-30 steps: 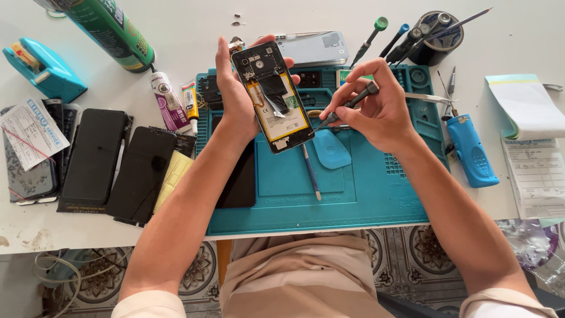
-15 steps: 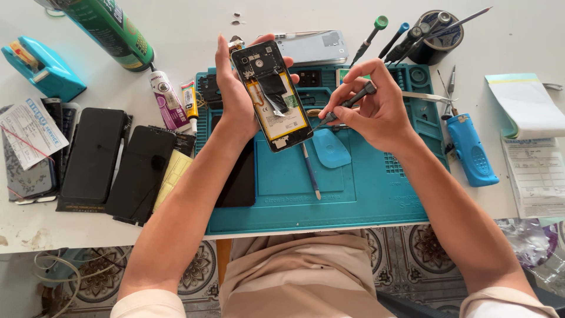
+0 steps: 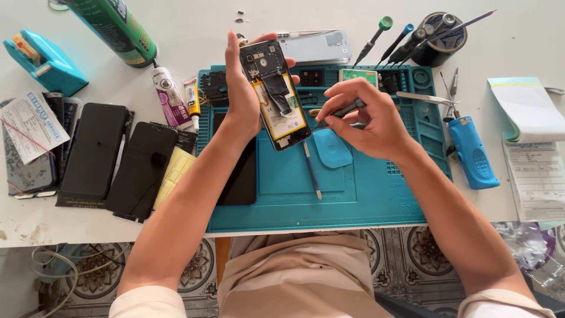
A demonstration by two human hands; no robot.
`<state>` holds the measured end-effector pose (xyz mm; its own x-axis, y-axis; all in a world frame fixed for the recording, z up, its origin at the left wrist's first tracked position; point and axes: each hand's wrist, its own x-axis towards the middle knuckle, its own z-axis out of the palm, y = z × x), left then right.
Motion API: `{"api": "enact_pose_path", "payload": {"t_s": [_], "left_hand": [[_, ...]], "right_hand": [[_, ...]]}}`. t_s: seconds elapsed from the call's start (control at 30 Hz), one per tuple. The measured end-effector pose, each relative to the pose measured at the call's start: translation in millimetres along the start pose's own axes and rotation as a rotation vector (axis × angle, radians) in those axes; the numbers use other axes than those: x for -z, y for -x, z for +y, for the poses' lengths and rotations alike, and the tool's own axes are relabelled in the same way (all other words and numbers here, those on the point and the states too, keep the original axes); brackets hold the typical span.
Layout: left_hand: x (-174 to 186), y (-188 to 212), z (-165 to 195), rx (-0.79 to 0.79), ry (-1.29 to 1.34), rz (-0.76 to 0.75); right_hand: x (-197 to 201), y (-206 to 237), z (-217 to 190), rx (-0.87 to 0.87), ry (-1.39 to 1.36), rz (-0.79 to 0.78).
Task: The person uses a screwdriver to remove screws from the back of a disassembled smartphone. They rotate the phone to access different screw locations and continue unscrewing components while holding the device with the other hand.
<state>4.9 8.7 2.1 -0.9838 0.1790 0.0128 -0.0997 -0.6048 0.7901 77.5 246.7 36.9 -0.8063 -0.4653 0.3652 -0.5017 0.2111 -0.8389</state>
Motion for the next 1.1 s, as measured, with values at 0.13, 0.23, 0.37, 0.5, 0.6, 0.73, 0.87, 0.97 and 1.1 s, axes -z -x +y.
{"api": "enact_pose_path", "payload": {"t_s": [0.13, 0.23, 0.37, 0.5, 0.6, 0.73, 0.87, 0.97, 1.1], "left_hand": [[0.2, -0.5, -1.4, -0.032, -0.053, -0.001], [0.4, -1.0, -2.7, -0.044, -0.065, 0.000], [1.3, -2.0, -3.3, -0.036, -0.063, 0.019], [1.8, -3.6, -3.7, -0.043, -0.049, 0.016], [2.7, -4.4, -4.7, -0.031, -0.069, 0.038], [3.5, -5.6, -7.2, -0.037, -0.065, 0.044], [4.3, -5.9, -8.1, -0.049, -0.083, 0.043], [3.3, -5.9, -7.1, -0.046, -0.088, 0.041], [2.1, -4.4, -2.0, -0.014, -0.045, 0.026]], "right_hand": [[-4.5, -1.1, -1.8, 0.027, 0.026, -0.012], [-6.0, -1.2, -1.8, 0.038, 0.063, -0.017], [-6.1, -1.1, -1.2, 0.015, 0.065, -0.009], [-6.1, -1.7, -1.0, 0.018, 0.055, -0.008], [-6.1, -1.5, -1.7, 0.021, 0.069, -0.012], [-7.6, -1.7, -1.7, 0.029, 0.101, -0.012], [-6.1, -1.8, -0.2, 0.021, 0.110, -0.008], [-4.3, -2.0, 2.2, 0.010, 0.047, -0.002], [-2.6, -1.8, 5.6, -0.041, -0.164, 0.026]]}}
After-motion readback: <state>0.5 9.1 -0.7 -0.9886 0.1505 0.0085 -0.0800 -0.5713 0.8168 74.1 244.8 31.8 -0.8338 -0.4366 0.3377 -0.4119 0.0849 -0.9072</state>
